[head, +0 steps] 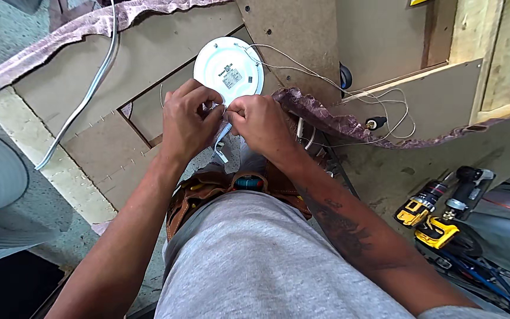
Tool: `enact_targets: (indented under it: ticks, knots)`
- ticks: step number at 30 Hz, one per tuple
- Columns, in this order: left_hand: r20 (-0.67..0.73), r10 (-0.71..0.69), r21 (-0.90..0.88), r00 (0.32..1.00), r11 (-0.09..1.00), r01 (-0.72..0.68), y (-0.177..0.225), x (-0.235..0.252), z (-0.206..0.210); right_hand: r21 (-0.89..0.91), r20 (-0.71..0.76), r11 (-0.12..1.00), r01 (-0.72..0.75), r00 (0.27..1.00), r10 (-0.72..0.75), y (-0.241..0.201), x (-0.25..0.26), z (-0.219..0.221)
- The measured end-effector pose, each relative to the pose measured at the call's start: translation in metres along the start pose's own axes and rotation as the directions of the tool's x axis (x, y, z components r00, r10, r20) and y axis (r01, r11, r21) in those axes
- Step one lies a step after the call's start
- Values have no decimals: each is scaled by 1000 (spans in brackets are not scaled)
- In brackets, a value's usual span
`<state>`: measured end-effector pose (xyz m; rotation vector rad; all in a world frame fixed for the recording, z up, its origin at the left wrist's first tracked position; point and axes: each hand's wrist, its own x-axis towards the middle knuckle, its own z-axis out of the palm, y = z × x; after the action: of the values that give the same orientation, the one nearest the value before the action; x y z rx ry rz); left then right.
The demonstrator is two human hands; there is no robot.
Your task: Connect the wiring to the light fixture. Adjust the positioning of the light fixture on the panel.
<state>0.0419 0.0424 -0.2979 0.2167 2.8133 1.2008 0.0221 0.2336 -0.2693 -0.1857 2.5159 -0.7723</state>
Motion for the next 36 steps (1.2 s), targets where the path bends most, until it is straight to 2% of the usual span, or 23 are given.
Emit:
enact_targets:
  ticks: [9,17,21,31,36]
  knots:
    - [43,173,114,984,978,-177,1,7,-1,44,-11,999,-4,1000,4,4,-3,0]
    - [93,312,95,946,943,-320,-16,12,-5,174,-103,984,37,995,-19,15,-10,1]
    - [89,329,83,940,938,-336,-18,12,-5,213,-168,974,80,985,-44,33,-20,-1]
    - [125,316,59,940,944,-325,-22,12,-8,107,-225,992,-60,971,83,49,-27,-2]
    - [125,297,60,947,950,-306,-24,12,-11,103,-220,987,-121,965,141,76,-32,-10]
